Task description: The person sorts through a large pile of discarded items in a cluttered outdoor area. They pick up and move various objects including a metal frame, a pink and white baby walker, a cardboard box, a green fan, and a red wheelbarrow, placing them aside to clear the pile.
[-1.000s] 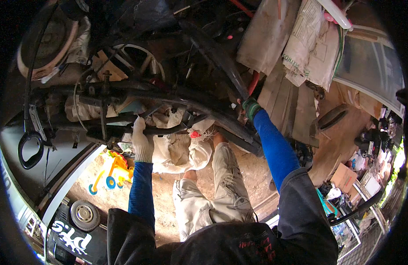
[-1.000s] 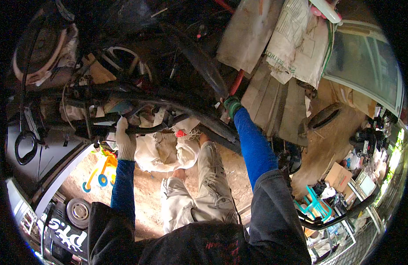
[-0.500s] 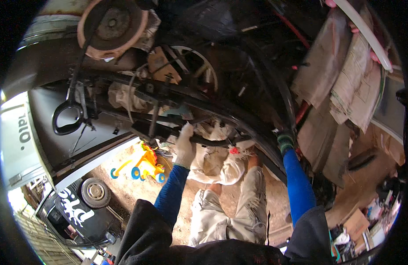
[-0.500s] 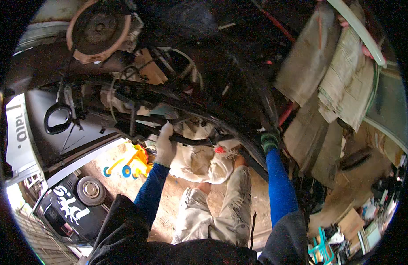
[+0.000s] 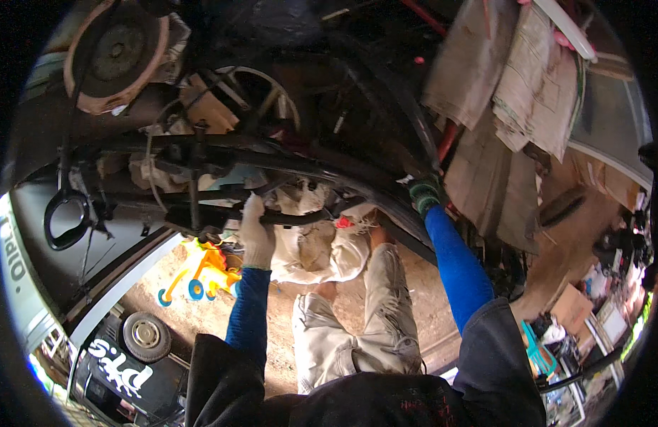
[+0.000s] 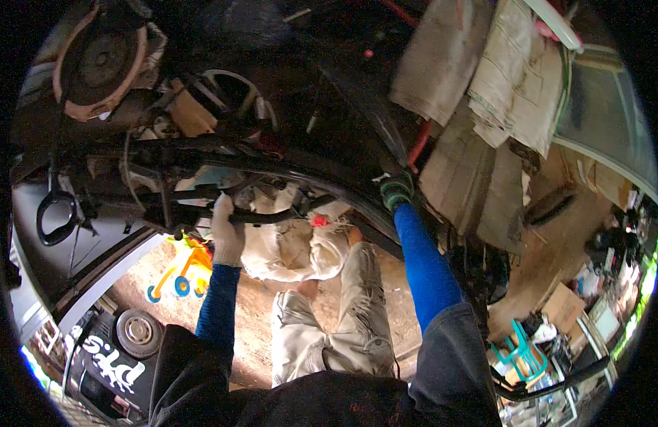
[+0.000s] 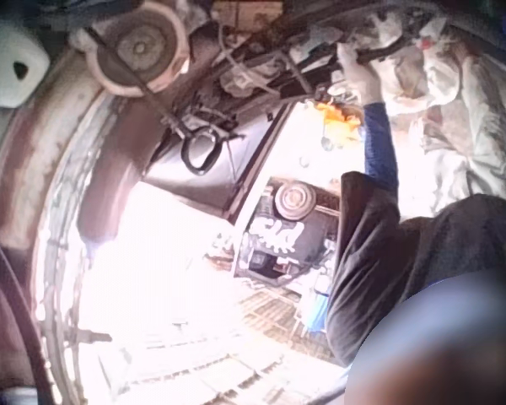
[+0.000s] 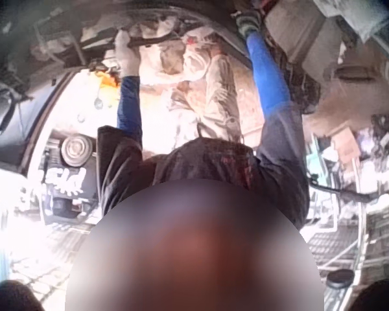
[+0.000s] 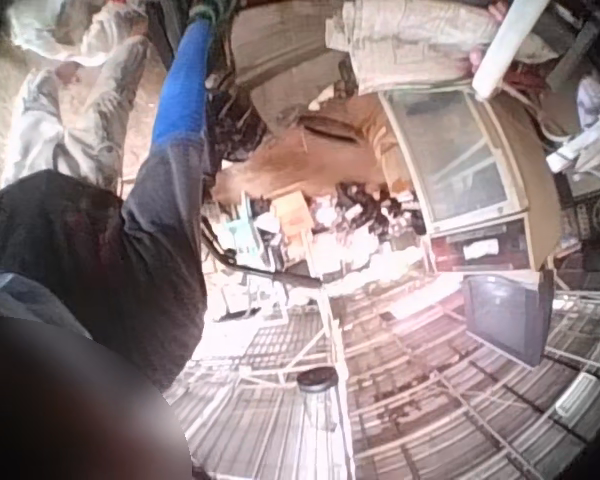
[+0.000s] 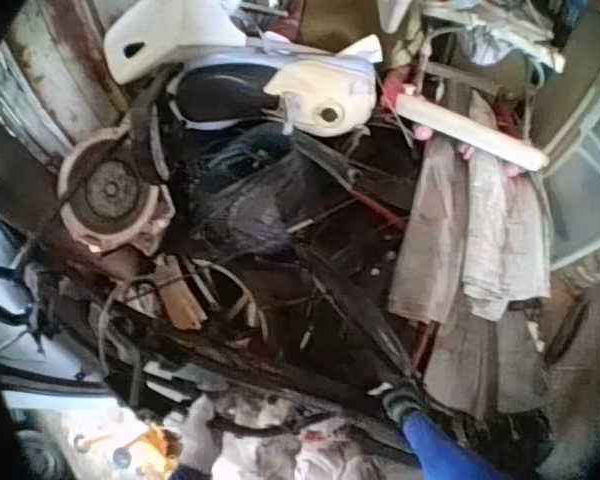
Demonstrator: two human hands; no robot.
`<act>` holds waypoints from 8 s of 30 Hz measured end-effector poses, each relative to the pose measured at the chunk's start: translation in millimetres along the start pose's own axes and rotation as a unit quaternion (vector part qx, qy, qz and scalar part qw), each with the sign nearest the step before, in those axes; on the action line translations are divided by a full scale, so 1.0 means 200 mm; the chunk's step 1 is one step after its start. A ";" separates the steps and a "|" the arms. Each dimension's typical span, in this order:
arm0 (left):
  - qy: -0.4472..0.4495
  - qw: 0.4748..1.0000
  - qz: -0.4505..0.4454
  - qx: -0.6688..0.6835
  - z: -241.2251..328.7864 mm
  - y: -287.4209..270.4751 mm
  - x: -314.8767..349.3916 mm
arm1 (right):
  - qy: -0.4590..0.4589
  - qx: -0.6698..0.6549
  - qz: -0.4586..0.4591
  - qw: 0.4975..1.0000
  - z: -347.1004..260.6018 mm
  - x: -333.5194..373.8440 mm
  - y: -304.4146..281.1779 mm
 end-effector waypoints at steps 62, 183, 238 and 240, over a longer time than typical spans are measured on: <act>0.299 0.813 0.015 -0.500 0.12 -0.02 0.04 | 0.167 -0.086 0.096 0.978 -0.05 0.19 -0.14; 0.003 0.967 0.145 -0.212 0.31 0.53 -0.05 | -0.038 0.335 -0.267 0.903 -0.25 0.16 -0.69; 0.087 0.728 -0.160 -0.661 1.10 1.87 0.60 | -0.233 -0.641 0.122 0.721 -3.10 -0.52 -3.02; 0.299 0.767 -0.048 -0.566 1.43 1.90 0.64 | -0.338 -0.565 0.084 0.748 -3.33 -0.43 -3.10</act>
Point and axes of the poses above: each hand's wrist, its own x-axis away from the middle knuckle, its own y-axis out of the palm, z = x × y, the point moved 6 cm from there along -x, towards the middle knuckle, and after that the axes turned 4 degrees about -x, right-handed, at the moved point
